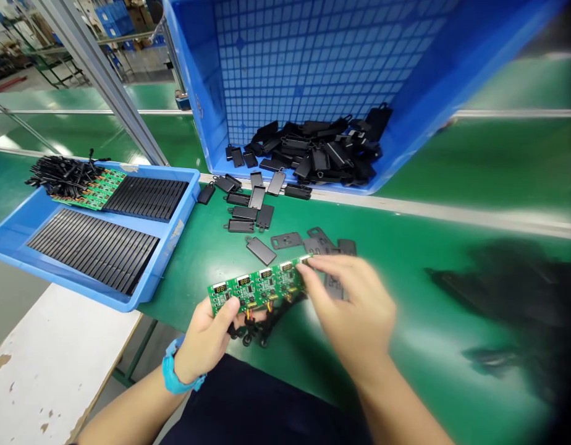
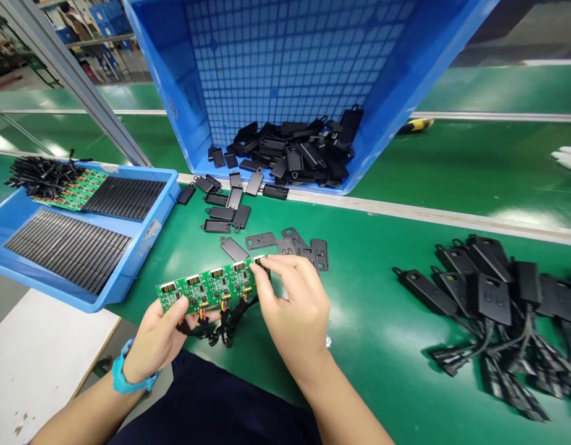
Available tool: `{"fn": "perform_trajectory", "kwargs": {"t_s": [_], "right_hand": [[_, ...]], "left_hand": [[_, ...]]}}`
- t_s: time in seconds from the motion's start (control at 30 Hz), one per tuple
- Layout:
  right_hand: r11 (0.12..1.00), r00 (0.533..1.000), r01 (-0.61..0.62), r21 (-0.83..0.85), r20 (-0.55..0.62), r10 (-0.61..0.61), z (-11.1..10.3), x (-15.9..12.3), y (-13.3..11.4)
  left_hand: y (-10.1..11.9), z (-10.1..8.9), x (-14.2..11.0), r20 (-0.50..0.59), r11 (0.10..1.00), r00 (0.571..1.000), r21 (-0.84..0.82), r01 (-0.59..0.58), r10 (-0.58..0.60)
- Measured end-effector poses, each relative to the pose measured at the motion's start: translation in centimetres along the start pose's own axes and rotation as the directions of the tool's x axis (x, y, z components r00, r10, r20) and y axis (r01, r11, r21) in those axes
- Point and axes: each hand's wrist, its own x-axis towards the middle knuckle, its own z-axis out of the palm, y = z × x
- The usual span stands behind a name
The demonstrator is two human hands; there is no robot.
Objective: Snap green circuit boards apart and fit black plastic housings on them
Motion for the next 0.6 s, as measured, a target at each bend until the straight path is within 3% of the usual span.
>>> {"fn": "perform_trajectory", "kwargs": {"t_s": [0.17, 0.47, 0.6], "right_hand": [[0.999, 0.998, -0.042, 0.018, 0.053, 0.041, -0.5, 0.3, 0.1], [0.956, 0.97, 0.238, -0.173, 0.087, -0.226, 0.1, -0.8, 1.1], [0.915, 0.956, 0.292, -0.28, 0.076, -0.282, 0.8, -1.2, 1.0]], "left_hand": [[-0.4, -0.7, -0.3, -0.007, 0.994, 1.0, 0.109, -0.009, 0.01], [0.0, 0.2, -0.3, 0.002, 0.998, 1.0, 0.065, 0.016, -0.016], [-0.4, 0.1, -0.4, -0.023, 0.992, 1.0, 0.122, 0.007, -0.004]]}}
